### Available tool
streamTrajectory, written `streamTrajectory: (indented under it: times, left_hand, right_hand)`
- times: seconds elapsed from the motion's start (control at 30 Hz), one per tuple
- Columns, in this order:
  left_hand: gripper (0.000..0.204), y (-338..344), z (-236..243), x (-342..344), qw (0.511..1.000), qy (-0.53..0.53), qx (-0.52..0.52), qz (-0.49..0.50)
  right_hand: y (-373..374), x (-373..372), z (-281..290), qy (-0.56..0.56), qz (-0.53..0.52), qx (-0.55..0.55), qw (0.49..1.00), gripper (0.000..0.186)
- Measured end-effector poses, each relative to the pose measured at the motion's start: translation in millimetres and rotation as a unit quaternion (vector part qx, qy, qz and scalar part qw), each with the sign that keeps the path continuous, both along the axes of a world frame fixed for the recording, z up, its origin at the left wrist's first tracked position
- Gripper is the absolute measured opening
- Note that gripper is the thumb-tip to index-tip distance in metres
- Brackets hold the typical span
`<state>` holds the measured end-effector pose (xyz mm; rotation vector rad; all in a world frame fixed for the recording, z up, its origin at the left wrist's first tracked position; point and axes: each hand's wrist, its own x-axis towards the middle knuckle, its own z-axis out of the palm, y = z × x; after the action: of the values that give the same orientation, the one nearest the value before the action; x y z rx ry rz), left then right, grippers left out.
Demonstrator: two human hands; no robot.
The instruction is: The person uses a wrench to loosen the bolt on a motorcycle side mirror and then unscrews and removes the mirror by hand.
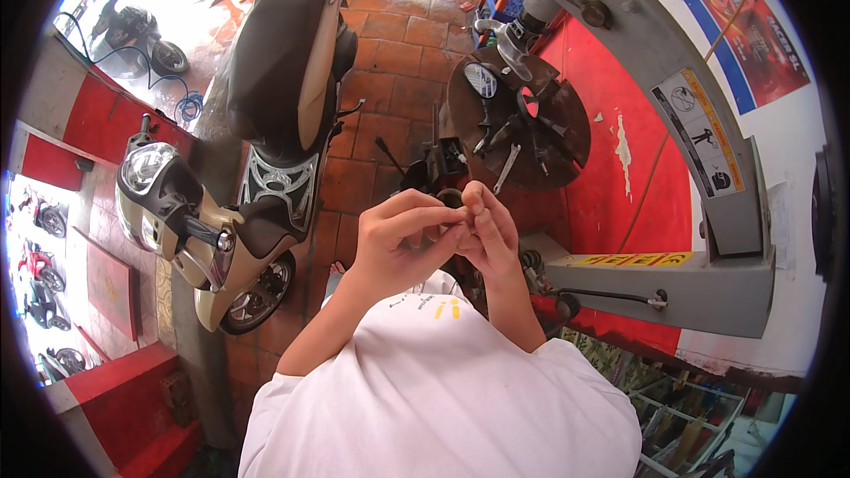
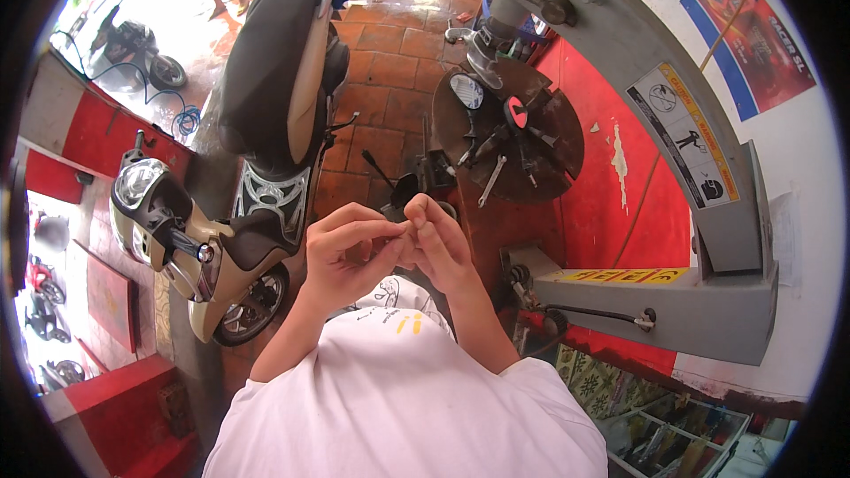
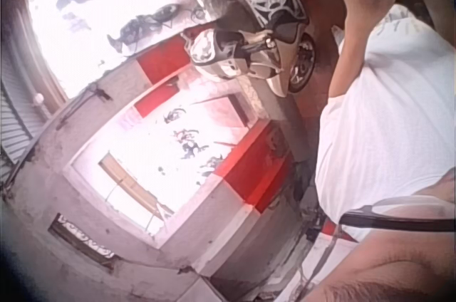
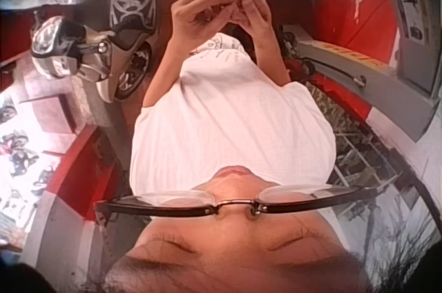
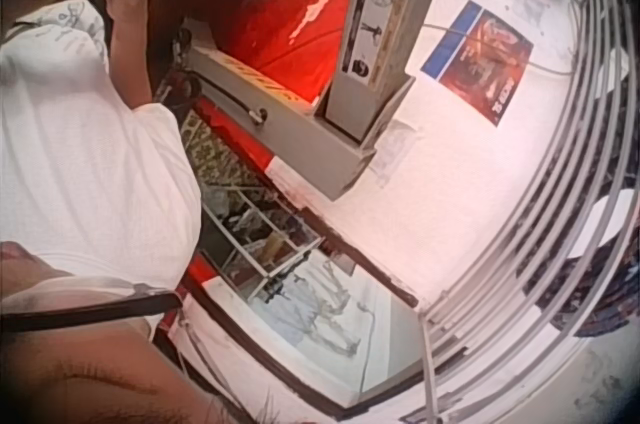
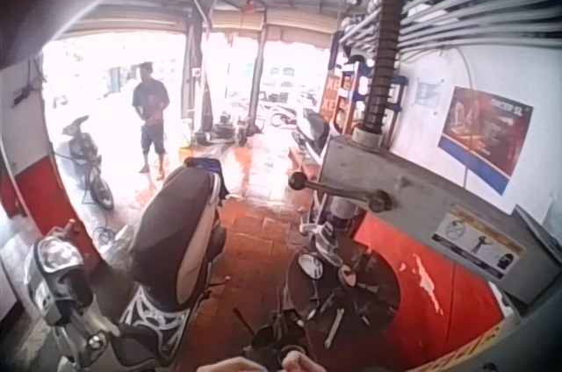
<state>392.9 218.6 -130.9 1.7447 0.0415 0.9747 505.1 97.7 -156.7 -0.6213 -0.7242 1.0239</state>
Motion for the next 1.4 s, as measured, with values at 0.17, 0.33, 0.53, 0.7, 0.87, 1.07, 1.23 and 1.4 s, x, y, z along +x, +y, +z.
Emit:
streamTrajectory:
  times: [0.17, 0.33, 0.53, 0.7, 0.87, 1.07, 1.23, 1.4]
  left_hand:
    - [0.019, -3, 1, 1, 0.999, 0.027, -0.023, 0.007]
    - [0.018, -3, -4, 2, 0.998, 0.045, -0.044, 0.003]
    - [0.02, 2, -15, 3, 1.0, 0.003, -0.024, -0.016]
    - [0.02, 10, -13, 5, 1.0, 0.024, -0.005, -0.015]
    - [0.011, 31, -27, 13, 0.981, 0.167, 0.088, -0.034]
    - [0.012, 28, -56, 32, 0.977, 0.193, 0.057, -0.075]
    - [0.023, 34, -67, 32, 0.967, 0.222, 0.065, -0.105]
    - [0.028, 41, -79, 34, 0.968, 0.223, 0.037, -0.107]
  right_hand:
    - [-1, 1, -3, 0.001, -0.003, -0.012, 1.0, 0.019]
    - [1, -1, -9, 0.012, -0.016, -0.037, 0.999, 0.017]
    - [4, 1, -11, 0.009, -0.014, -0.047, 0.999, 0.012]
    - [8, 14, -21, -0.081, -0.072, -0.076, 0.991, 0.011]
    - [-1, 39, -18, -0.305, -0.106, -0.243, 0.915, 0.016]
    - [1, 62, -36, -0.474, -0.068, -0.325, 0.815, 0.019]
    - [-23, 108, -145, -0.434, -0.211, -0.462, 0.744, 0.03]
    - [-80, 172, -261, -0.329, -0.368, -0.61, 0.62, 0.043]
